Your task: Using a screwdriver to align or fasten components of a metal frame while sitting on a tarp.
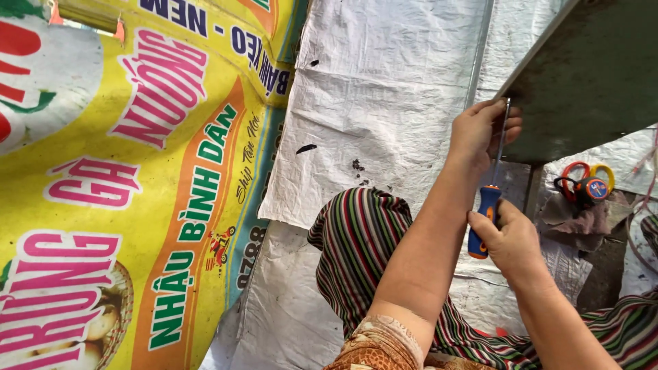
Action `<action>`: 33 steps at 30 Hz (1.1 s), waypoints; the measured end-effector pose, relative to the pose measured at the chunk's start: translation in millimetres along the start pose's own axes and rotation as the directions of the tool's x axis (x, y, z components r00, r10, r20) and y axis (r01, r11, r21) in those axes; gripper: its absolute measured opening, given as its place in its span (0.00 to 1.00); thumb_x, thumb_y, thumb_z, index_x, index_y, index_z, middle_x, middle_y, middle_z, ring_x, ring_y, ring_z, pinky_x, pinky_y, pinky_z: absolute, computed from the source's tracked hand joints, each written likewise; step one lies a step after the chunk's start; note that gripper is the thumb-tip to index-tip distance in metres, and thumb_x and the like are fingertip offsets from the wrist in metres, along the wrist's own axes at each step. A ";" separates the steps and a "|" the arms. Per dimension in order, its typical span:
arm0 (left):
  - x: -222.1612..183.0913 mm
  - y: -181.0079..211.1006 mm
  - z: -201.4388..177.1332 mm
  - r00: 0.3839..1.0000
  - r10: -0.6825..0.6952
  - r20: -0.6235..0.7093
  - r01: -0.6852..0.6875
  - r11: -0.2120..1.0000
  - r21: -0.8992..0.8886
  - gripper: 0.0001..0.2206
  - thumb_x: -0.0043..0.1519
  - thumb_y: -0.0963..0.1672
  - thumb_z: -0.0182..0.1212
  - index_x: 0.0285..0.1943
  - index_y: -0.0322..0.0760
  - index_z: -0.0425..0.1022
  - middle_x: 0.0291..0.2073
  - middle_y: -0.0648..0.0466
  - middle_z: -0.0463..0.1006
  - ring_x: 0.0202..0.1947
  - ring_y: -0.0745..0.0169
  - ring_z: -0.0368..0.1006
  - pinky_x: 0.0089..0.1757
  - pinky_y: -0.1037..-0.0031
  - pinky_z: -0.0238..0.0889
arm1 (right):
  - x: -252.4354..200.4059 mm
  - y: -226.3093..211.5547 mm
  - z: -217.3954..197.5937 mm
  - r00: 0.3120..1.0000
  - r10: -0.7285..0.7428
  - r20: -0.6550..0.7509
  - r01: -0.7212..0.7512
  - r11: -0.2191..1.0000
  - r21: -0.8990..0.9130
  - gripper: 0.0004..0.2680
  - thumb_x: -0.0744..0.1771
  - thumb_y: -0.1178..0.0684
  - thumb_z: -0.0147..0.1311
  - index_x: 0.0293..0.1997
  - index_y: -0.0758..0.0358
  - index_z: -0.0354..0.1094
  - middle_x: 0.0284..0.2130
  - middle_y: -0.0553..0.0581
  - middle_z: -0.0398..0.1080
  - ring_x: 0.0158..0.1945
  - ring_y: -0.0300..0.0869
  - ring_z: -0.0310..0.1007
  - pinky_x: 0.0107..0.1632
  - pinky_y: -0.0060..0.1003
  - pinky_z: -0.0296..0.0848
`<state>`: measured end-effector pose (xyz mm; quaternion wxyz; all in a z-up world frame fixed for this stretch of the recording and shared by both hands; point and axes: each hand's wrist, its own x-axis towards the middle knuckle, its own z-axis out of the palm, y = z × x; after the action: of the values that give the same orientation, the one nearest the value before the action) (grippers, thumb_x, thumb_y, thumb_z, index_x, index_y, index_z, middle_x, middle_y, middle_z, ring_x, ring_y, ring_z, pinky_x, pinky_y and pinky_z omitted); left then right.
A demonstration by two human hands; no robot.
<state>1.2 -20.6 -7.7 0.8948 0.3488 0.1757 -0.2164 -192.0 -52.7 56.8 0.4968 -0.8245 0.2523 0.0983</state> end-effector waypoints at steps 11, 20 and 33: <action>18.1 3.5 -11.3 0.999 -0.008 -0.045 0.020 0.966 0.258 0.16 0.62 0.42 0.65 0.58 0.29 0.74 0.39 0.39 0.81 0.34 0.49 0.82 0.36 0.62 0.80 | 10.9 9.8 -11.7 0.773 -0.424 0.471 -0.519 0.003 0.855 0.10 0.68 0.52 0.46 0.50 0.63 0.68 0.19 0.44 0.49 0.11 0.29 0.50 0.14 0.24 0.56; 22.1 27.4 -6.9 0.994 -0.084 -0.074 0.105 0.926 0.363 0.14 0.66 0.39 0.57 0.59 0.26 0.72 0.41 0.39 0.82 0.34 0.46 0.83 0.38 0.62 0.80 | 1.3 -23.8 -12.7 0.890 -0.043 0.454 -0.408 0.368 0.835 0.04 0.68 0.55 0.48 0.42 0.61 0.59 0.17 0.49 0.51 0.09 0.40 0.55 0.12 0.39 0.59; -23.9 53.9 21.8 0.996 -0.078 -0.038 0.087 0.868 0.489 0.15 0.65 0.38 0.55 0.60 0.20 0.72 0.40 0.41 0.81 0.34 0.59 0.80 0.30 0.77 0.74 | 12.3 -24.5 -10.3 0.931 0.211 0.298 -0.350 0.751 0.560 0.05 0.68 0.60 0.47 0.46 0.69 0.63 0.15 0.63 0.61 0.12 0.48 0.56 0.18 0.42 0.53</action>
<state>12.1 6.1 48.1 0.7656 0.5581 0.1374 -0.2889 -169.8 -56.3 75.6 0.7374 -0.5589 0.3363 0.1753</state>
